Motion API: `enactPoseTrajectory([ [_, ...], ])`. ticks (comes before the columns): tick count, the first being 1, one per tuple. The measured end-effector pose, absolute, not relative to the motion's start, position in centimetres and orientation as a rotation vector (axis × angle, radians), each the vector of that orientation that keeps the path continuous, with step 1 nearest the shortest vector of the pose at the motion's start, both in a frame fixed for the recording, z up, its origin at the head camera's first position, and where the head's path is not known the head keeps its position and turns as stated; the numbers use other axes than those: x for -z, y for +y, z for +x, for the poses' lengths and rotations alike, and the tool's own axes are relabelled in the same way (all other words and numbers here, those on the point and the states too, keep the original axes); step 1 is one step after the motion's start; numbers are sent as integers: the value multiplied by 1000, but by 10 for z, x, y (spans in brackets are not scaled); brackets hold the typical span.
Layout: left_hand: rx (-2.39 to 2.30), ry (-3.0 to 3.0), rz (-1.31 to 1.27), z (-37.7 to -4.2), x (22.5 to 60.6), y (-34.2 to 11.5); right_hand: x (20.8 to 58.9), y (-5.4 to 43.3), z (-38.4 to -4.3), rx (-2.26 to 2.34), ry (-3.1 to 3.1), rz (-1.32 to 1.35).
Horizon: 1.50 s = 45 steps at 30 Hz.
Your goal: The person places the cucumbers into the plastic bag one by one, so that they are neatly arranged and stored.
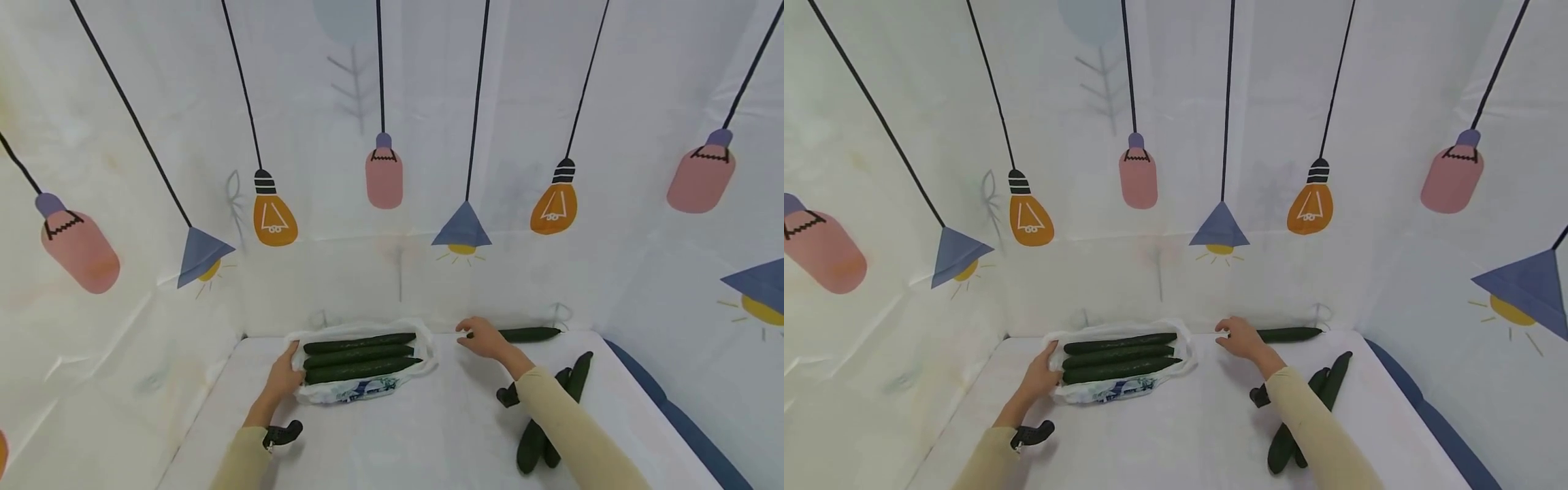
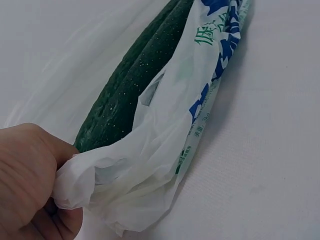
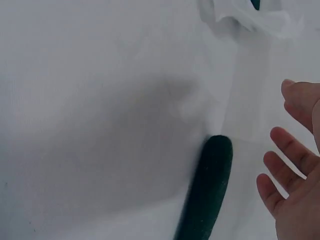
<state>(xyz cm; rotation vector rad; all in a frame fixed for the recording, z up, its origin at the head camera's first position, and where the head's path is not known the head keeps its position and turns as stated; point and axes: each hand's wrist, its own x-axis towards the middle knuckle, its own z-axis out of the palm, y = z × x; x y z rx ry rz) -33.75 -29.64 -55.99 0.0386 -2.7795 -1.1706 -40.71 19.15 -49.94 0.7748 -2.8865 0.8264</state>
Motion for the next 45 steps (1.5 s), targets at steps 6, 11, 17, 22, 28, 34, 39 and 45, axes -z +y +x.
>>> enactPoseTrajectory([
  [6,1214,-2773,45,-337,561,-295,512,221,-417,-833,-2915,664],
  [11,1238,-2759,47,-340,562,-292,517,245,-428,-803,-2911,581],
  [17,1260,-2747,54,-342,564,-289,522,266,-430,-904,-2923,435],
  [22,1267,-2739,80,-342,567,-285,529,281,-430,-865,-2966,332],
  [28,1276,-2730,82,-341,568,-283,536,298,-430,-693,-3028,221],
  [34,1283,-2733,84,-342,568,-284,539,305,-430,-559,-3039,206],
  [39,1281,-2739,83,-344,569,-287,536,306,-431,-620,-3024,359],
  [45,1257,-2751,95,-342,568,-292,542,299,-434,-899,-3024,504],
])
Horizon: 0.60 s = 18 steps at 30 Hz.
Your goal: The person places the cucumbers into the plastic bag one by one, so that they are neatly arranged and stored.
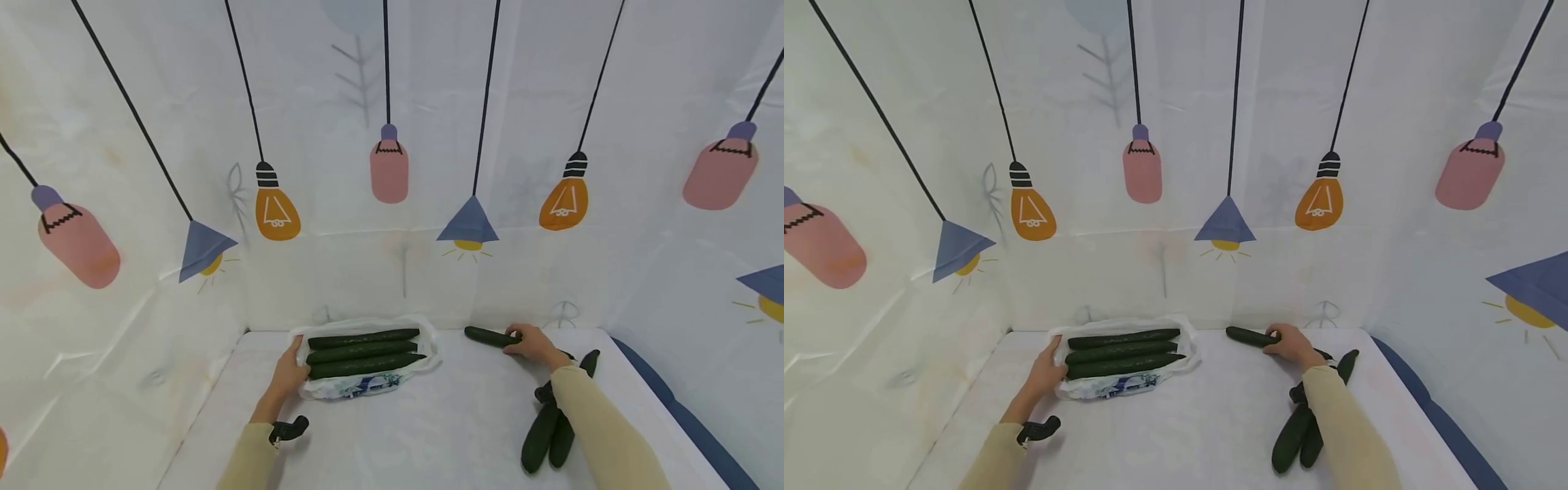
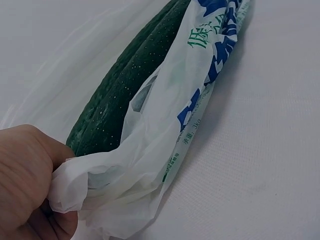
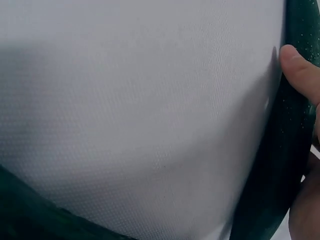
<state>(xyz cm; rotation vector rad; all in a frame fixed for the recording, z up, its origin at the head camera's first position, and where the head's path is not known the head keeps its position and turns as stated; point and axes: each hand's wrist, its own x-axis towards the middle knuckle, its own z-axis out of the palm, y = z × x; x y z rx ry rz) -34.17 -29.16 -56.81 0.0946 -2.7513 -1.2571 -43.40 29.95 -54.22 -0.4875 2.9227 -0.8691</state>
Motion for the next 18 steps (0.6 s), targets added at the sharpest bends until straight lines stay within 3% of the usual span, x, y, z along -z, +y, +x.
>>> enactPoseTrajectory([
  [10,1269,-2731,89,-340,571,-292,545,275,-421,915,2896,-687],
  [18,1271,-2743,84,-340,568,-293,522,239,-410,911,2903,-839],
])
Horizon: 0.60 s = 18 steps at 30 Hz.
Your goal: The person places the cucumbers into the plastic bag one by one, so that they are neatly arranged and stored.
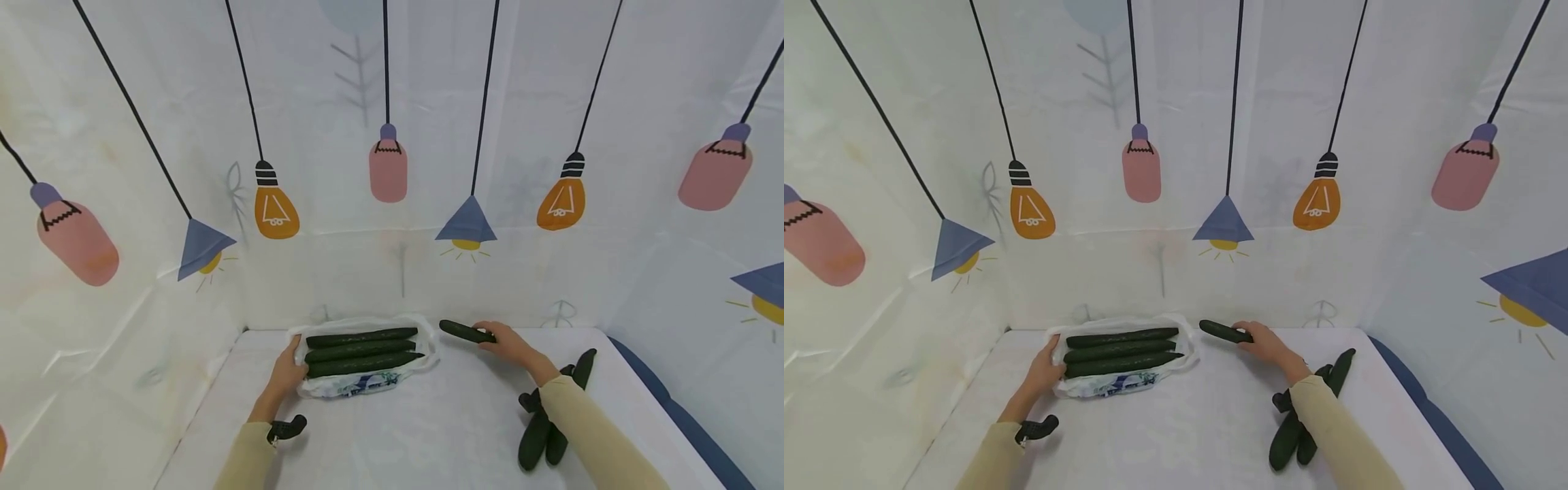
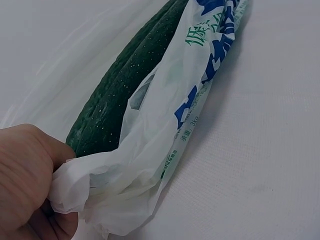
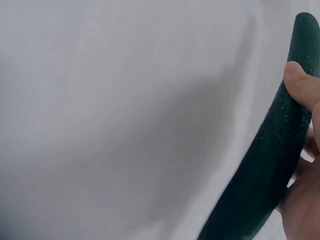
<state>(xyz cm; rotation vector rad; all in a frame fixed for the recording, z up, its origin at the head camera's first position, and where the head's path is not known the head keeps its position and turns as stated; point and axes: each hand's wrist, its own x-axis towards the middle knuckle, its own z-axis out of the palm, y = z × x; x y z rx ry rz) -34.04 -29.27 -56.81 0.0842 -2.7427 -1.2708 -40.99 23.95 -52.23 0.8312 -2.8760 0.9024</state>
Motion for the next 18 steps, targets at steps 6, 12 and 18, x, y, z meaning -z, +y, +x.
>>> enactPoseTrajectory([
  [6,1255,-2775,75,-340,565,-294,507,220,-402,-796,-2805,891],
  [12,1255,-2767,46,-344,567,-293,488,205,-391,-729,-2675,951],
  [18,1254,-2779,81,-339,566,-294,476,175,-382,-707,-2602,1021],
])
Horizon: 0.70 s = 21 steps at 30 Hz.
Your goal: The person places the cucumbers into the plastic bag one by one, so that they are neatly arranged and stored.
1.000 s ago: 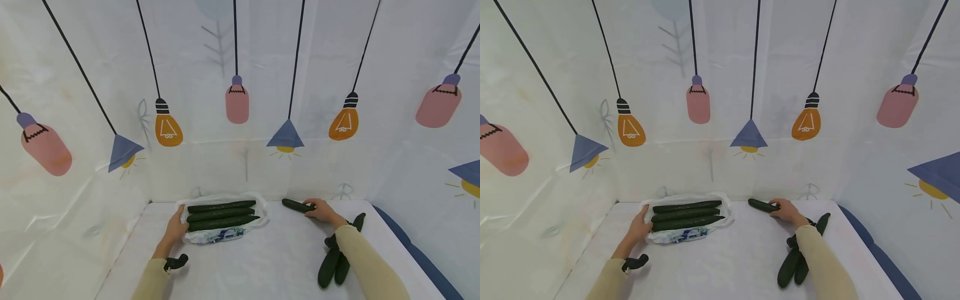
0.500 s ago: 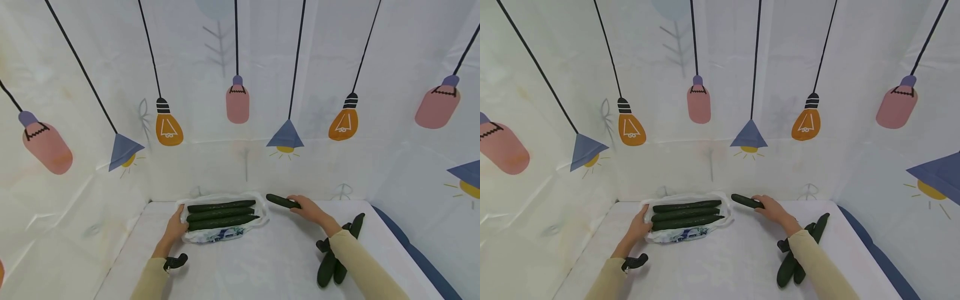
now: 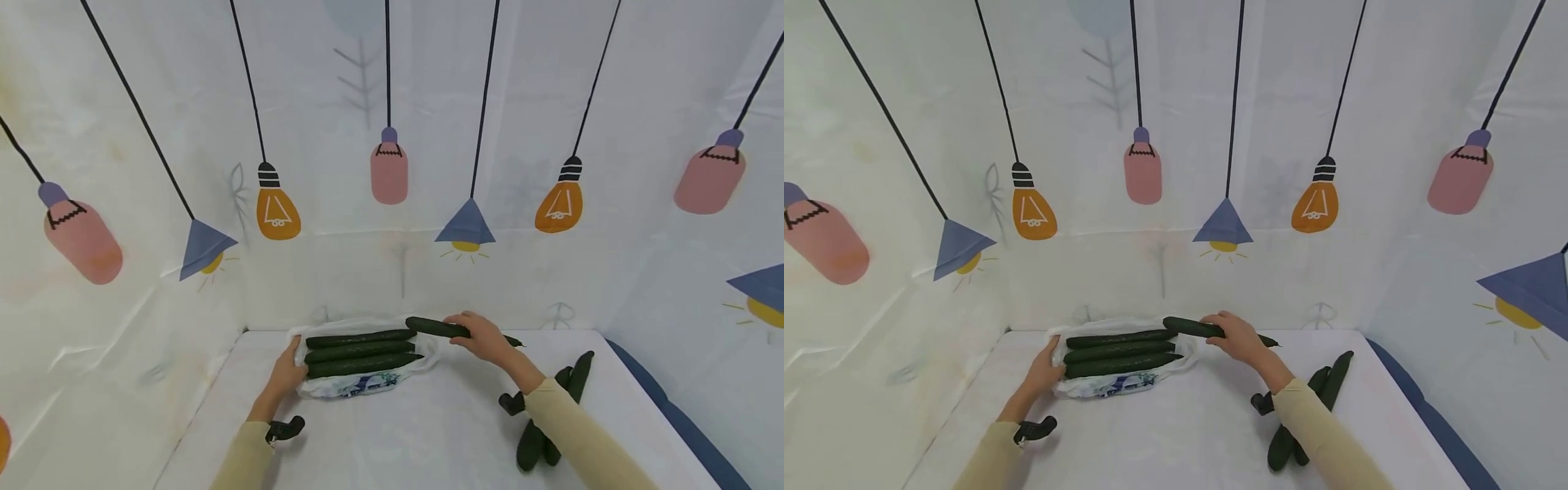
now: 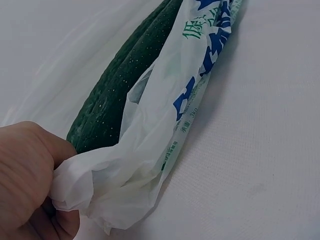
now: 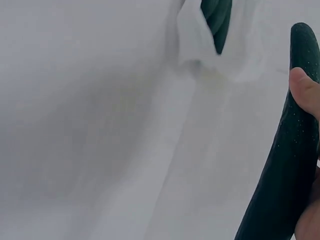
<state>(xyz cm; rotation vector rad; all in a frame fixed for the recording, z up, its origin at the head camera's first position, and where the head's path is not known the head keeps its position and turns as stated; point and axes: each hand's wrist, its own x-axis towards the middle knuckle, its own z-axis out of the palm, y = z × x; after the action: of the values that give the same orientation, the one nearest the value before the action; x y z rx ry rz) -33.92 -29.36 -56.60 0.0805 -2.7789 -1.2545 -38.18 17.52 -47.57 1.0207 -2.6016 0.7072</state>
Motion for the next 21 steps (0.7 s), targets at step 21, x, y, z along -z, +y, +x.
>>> enactPoseTrajectory([
  [21,1188,-2809,55,-333,563,-293,476,60,-392,-741,-2624,1242],
])
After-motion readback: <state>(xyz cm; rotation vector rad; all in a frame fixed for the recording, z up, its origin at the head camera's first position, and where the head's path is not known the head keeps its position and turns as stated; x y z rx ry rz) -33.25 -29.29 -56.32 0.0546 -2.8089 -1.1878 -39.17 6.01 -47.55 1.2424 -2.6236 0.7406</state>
